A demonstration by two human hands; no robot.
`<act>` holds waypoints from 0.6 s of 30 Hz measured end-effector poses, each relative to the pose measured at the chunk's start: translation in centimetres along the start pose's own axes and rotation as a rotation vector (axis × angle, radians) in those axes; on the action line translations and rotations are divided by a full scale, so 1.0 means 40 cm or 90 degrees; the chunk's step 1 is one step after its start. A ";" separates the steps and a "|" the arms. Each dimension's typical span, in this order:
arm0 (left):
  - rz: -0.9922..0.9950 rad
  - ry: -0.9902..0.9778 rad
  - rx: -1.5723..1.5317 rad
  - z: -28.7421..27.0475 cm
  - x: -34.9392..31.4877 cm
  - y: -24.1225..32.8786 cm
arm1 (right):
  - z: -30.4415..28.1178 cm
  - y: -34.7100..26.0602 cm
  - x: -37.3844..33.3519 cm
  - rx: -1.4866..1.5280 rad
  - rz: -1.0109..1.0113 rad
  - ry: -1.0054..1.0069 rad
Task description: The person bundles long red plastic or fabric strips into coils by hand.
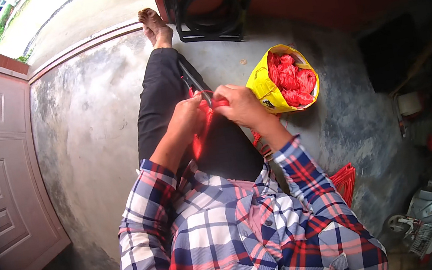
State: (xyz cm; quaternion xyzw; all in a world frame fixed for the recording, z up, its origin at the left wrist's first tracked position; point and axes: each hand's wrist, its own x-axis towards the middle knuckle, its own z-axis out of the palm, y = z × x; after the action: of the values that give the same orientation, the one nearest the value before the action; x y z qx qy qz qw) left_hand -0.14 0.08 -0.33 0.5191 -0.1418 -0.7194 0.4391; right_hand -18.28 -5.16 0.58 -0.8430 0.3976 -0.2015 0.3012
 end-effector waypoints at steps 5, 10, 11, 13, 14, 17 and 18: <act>0.267 0.223 0.355 -0.028 0.011 0.034 | 0.054 -0.007 0.005 0.404 0.100 0.094; 0.132 0.091 0.136 0.078 -0.090 0.122 | 0.014 -0.066 -0.006 0.156 -0.113 0.173; 0.092 0.063 0.062 0.085 -0.085 0.122 | 0.011 -0.059 -0.006 0.156 -0.111 0.174; 0.103 -0.005 -0.023 0.058 -0.067 0.109 | 0.002 -0.053 0.009 0.199 -0.135 0.185; 0.113 -0.074 -0.109 0.048 -0.062 0.104 | -0.009 -0.051 0.012 0.200 -0.137 0.186; 0.164 0.018 -0.003 0.073 -0.060 0.069 | -0.060 -0.019 0.006 0.839 0.138 0.243; 0.197 0.038 0.041 0.077 -0.055 0.053 | -0.076 0.020 0.003 0.872 0.140 0.275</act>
State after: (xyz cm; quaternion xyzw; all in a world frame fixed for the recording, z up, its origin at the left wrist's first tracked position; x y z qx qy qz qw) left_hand -1.62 -0.18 3.72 0.5260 -0.2300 -0.6226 0.5317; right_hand -20.40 -6.71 2.30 -0.3616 0.3152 -0.5357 0.6949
